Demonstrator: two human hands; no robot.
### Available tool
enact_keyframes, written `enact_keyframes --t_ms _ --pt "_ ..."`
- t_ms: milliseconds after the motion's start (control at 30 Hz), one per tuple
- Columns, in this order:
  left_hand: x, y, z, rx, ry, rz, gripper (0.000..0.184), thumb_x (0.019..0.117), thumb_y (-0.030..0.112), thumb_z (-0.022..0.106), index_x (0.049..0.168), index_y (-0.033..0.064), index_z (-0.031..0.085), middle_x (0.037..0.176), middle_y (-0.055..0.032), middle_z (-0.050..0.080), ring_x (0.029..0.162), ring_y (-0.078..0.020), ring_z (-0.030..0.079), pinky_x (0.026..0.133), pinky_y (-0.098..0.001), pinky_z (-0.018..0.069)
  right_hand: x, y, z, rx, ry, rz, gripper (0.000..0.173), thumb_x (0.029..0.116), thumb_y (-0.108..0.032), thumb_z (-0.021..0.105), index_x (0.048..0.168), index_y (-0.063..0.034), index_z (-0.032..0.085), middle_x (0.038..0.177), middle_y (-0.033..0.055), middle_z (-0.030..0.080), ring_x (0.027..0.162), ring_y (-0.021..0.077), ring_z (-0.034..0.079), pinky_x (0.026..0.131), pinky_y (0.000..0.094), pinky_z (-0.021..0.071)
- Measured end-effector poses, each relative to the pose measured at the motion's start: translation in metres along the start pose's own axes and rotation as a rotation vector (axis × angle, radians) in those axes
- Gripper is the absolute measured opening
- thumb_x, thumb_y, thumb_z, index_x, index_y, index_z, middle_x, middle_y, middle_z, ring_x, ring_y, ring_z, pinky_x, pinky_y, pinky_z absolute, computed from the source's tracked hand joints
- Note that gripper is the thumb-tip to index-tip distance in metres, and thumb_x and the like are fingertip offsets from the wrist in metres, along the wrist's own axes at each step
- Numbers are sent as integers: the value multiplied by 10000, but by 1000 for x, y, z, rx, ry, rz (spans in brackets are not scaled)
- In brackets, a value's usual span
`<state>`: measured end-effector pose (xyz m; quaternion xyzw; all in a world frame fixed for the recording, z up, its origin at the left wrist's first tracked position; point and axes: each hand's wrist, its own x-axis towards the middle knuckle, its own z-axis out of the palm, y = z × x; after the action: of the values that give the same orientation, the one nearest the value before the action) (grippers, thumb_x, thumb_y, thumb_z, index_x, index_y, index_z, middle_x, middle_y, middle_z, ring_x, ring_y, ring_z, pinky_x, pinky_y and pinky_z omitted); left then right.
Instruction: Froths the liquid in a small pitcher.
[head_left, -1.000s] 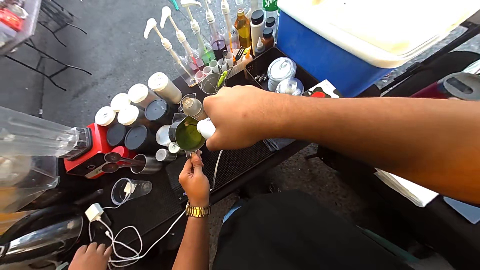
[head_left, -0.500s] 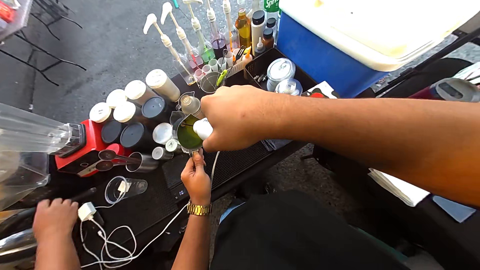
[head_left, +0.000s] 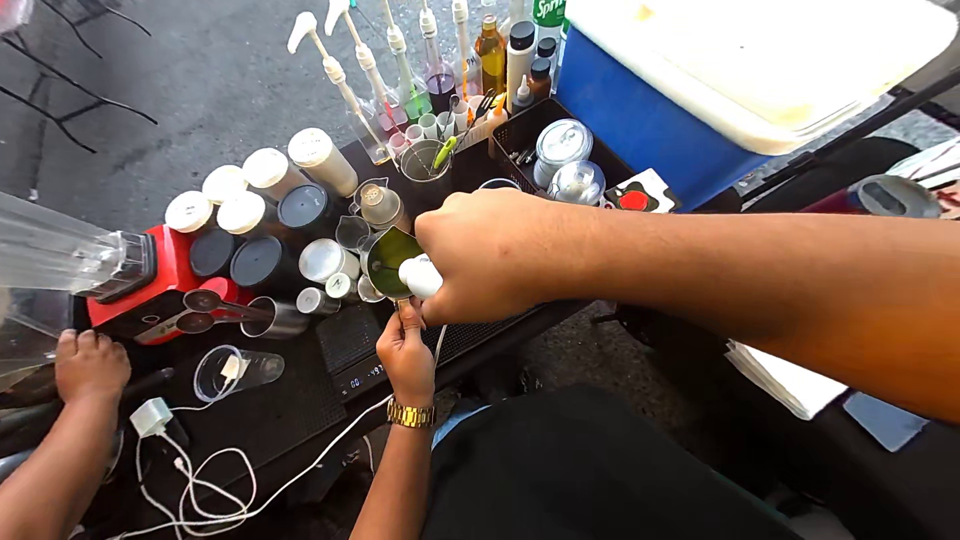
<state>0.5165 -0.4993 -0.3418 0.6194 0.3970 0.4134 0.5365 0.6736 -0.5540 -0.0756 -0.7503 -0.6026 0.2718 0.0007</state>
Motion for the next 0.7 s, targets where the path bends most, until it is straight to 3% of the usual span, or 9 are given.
enact_keyframes --t_ms 67,200,300,433,567,633,700 --pt "-1 -2 2 -20 7 -3 290 1035 100 521 788 70 670 707 50 602 643 -28 559 644 -201 496 1 -1 0 -11 -13 19 276 878 -401 739 809 -165 611 672 -19 523 627 163 553 521 399 410" --pt "-9 -7 6 -36 -6 -61 273 1020 90 516 842 29 714 861 -26 725 800 -82 677 786 -277 579 2 -1 3 -26 -79 65 274 882 -389 731 781 -171 599 653 -20 518 601 162 546 507 394 410" --pt "-22 -12 7 -33 -15 -145 277 1027 119 513 878 22 725 884 -60 754 877 -136 732 845 -336 610 5 2 10 -35 -118 80 300 867 -413 743 751 -176 600 624 -23 517 581 161 549 498 399 419" --pt "-45 -16 6 -55 -42 -241 276 1036 121 527 905 11 743 809 -45 742 784 -120 729 782 -296 623 10 6 21 -78 -210 129 298 872 -425 732 726 -197 605 574 -46 509 529 129 540 468 372 421" --pt "-72 -22 -5 -31 -98 -318 335 1038 197 537 816 53 742 736 -5 708 654 -67 642 641 -241 541 18 10 35 -86 -312 148 285 842 -434 751 705 -221 622 553 -67 508 502 104 518 457 350 403" --pt "-86 -24 -15 -57 -152 -395 319 1042 200 539 879 39 762 845 -45 774 794 -114 741 773 -288 618 22 12 41 -103 -379 146 291 832 -456 747 700 -235 613 555 -75 507 501 97 510 457 346 391" --pt "-99 -25 -25 -77 -187 -465 304 1044 188 541 918 25 764 903 -73 790 877 -155 768 844 -320 634 26 14 49 -114 -435 148 291 825 -466 742 685 -245 616 547 -80 505 495 93 507 446 342 377"
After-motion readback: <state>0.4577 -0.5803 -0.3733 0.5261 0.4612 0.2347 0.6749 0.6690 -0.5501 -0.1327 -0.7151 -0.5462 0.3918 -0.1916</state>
